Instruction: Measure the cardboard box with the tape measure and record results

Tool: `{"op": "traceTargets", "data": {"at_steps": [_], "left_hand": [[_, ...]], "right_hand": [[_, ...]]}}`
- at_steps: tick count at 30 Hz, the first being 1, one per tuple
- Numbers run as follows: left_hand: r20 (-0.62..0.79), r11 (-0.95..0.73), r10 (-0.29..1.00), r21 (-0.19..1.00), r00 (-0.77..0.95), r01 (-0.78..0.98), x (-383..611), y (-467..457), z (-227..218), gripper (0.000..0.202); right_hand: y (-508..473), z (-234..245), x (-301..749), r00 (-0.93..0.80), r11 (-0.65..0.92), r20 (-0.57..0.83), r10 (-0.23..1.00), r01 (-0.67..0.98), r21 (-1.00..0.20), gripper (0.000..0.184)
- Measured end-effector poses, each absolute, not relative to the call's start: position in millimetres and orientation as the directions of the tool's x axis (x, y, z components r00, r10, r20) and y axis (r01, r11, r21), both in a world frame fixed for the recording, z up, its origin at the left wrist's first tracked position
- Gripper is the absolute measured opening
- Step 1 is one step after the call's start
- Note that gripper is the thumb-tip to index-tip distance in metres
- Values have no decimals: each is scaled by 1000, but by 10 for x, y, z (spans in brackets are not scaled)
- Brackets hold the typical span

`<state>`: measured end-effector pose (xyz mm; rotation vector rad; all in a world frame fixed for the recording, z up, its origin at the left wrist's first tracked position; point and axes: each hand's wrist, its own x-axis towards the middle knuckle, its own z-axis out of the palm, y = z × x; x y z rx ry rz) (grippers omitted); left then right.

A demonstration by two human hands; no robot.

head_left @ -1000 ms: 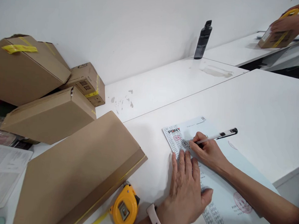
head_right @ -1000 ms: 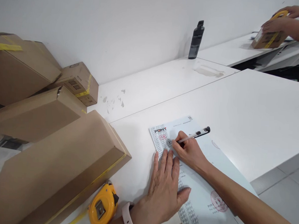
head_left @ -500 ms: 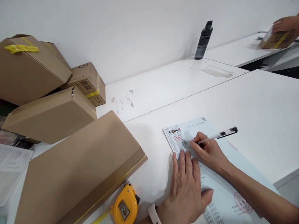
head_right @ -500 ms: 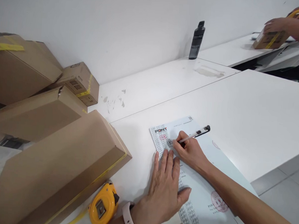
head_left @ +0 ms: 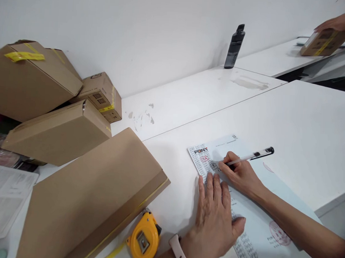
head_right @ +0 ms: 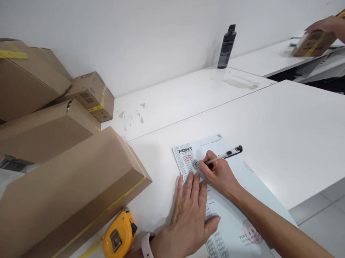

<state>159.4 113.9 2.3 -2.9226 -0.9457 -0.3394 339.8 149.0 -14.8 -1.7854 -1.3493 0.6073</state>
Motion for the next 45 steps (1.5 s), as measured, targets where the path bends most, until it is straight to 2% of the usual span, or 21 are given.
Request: {"op": "traceTargets", "data": {"at_steps": [9,13,15,16,19,22,25,27,29,30,32,35,37,38,41,43,45], "left_hand": [[225,-811,575,29,787,585,1590,1149,33,71],[217,-821,562,34,798,569,1589,1159,16,72],[204,-823,561,36,802,567,1607,1164,4,72],[191,-822,565,38,803,569,1618,1161,8,73],[153,-809,583,23,798,587,1617,1106,102,73],[180,-790,605,14,776,613,1471,959,294,61],[337,-699,705,185,624,691,1119,741,408,34],[490,-565,786,323,377,759,796,602,359,16],[564,-397,816,389,126,831,465,514,217,20],[548,-310,836,412,39,857,317,496,129,28],[428,-170,900,527,-87,833,93,511,-33,47],[209,-59,967,735,-143,676,-38,591,-127,62],[147,-48,982,796,-116,603,-31,614,-49,59],[125,-59,989,828,-82,558,-18,608,27,55],[-17,-7,994,978,109,208,6,534,322,53],[-68,77,975,997,213,-32,4,475,500,58],[-80,107,973,988,217,-115,2,425,621,60]], "right_hand": [[1489,-164,3389,333,-104,91,938,524,-845,26],[1499,-170,3421,361,-60,178,915,559,-827,20],[1515,-166,3456,298,15,272,915,648,-762,13],[1524,-165,3474,243,58,314,918,700,-711,15],[1551,-187,3517,94,157,369,925,789,-594,28],[1571,-247,3530,29,191,376,926,823,-535,45],[1577,-305,3538,51,164,401,915,860,-483,54],[1575,-315,3544,107,126,429,897,869,-479,47],[1567,-287,3536,170,92,470,866,870,-484,40],[1557,-255,3520,190,85,488,852,870,-487,37],[1509,-147,3458,221,87,528,820,863,-497,34],[1341,102,3287,243,125,559,793,833,-539,39],[1179,286,3127,231,161,511,828,775,-611,40],[1095,372,3035,185,173,432,883,727,-665,40],[901,588,2712,-76,91,61,995,490,-867,43],[836,703,2478,-268,-49,-133,954,298,-953,52],[808,804,2262,-389,-158,-212,896,167,-973,61]]}}
